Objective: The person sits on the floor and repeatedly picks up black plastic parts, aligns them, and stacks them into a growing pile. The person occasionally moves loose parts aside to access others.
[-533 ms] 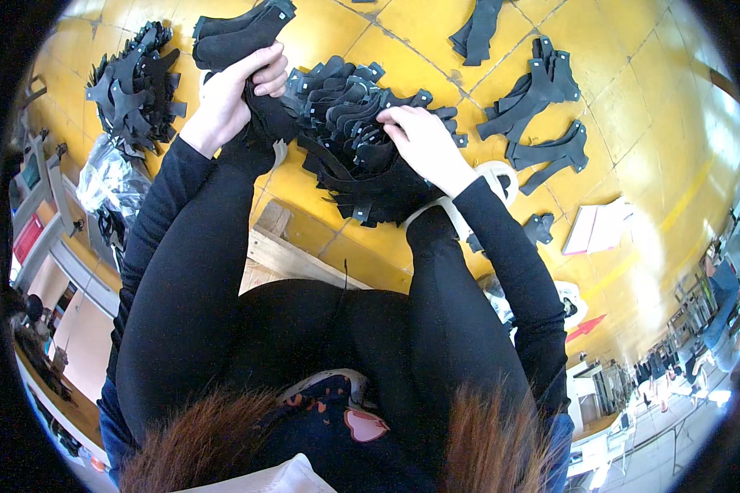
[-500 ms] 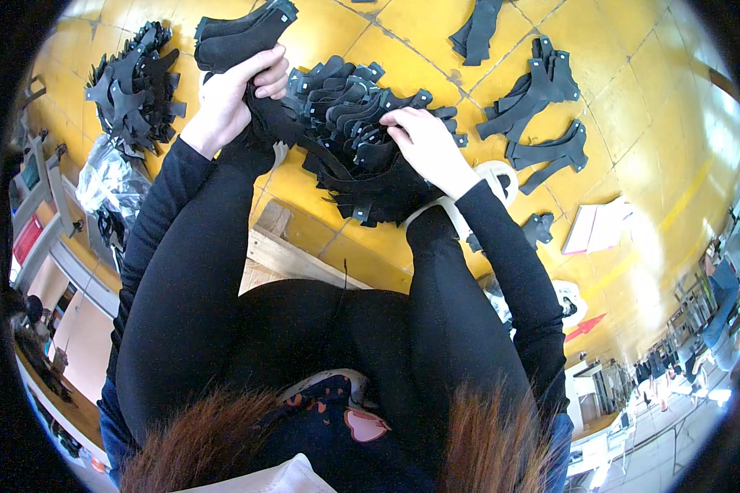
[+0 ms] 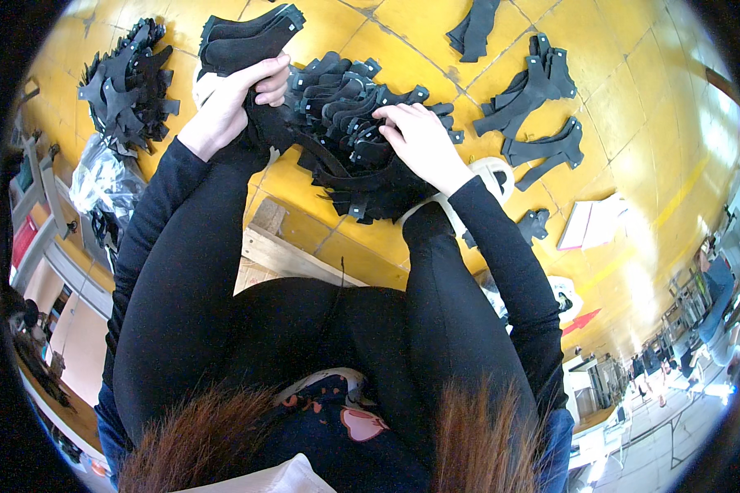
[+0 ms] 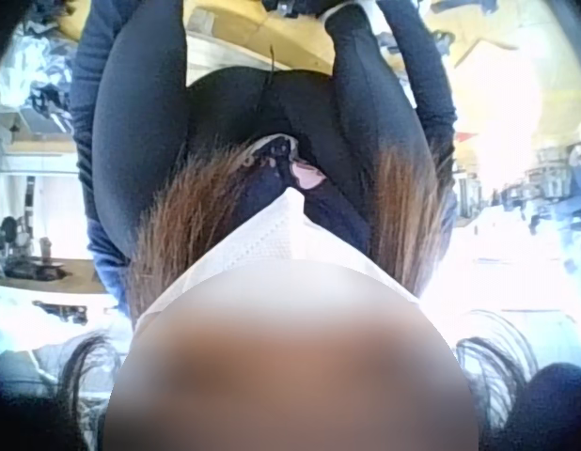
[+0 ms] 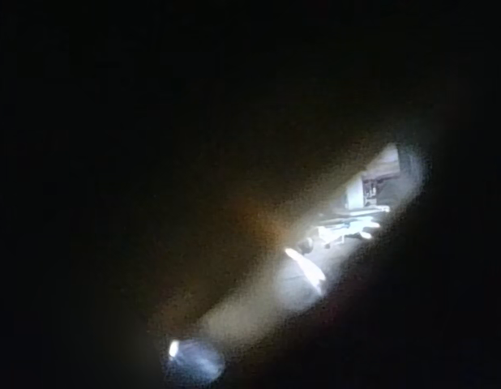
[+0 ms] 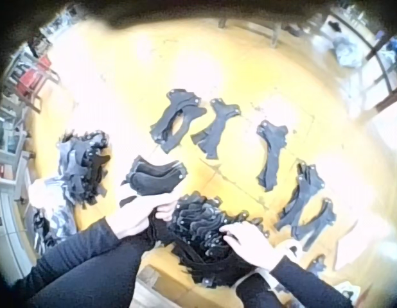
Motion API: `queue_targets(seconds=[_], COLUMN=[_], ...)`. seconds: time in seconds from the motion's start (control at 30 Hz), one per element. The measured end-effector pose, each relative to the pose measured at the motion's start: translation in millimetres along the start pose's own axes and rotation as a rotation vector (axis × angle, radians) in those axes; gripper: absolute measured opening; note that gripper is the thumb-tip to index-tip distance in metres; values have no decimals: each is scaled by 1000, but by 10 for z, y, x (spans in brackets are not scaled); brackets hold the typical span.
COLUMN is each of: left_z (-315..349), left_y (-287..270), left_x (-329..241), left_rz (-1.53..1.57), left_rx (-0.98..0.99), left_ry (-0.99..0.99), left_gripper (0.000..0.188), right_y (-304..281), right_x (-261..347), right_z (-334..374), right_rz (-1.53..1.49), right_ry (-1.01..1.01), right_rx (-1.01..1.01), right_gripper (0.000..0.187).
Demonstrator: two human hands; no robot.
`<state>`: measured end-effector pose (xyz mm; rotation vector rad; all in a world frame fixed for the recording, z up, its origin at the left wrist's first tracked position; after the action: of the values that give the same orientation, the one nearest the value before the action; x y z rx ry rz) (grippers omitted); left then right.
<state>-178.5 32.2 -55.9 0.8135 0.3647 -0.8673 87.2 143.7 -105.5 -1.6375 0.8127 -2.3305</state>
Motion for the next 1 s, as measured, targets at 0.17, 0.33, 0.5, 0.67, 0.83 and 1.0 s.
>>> queue_targets(seconds=[0.17,0.33,0.5,0.67,0.83,1.0], left_z=[-3,-21,-15,-19,-27,-25], left_y=[12,6,25,29,5,11], left_x=[9,12,7,1,19,19], left_rz=[-31,-14,-47,-32,-38,-56], left_rx=[-53,-9,-31,-38,-22,-53], left_ry=[-29,-17,-33,-41,-40,-45], left_gripper=[29,27,31,30,28,28], right_y=[-39,-112,-99,-171,-34,150], right_x=[79,142,130,49,-3,8], right_z=[42,79,83,68,17,-16], right_rz=[-13,54,46,15,-81,186], right_ry=[23,-51,-45,-101,-41,-69], right_rx=[47,135,185,274,145,156], right_gripper=[30,44,49,28,17,13])
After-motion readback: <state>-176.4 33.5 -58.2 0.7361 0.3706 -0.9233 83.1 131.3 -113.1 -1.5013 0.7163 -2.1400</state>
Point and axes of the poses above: each hand's wrist, its own z-axis away from the middle knuckle, its own y-axis out of the palm, x = y × z, the point moved 1 cm from there along -z, towards the middle knuckle, and after that the axes turned 5 degrees about -y, right-handed, at the moved point
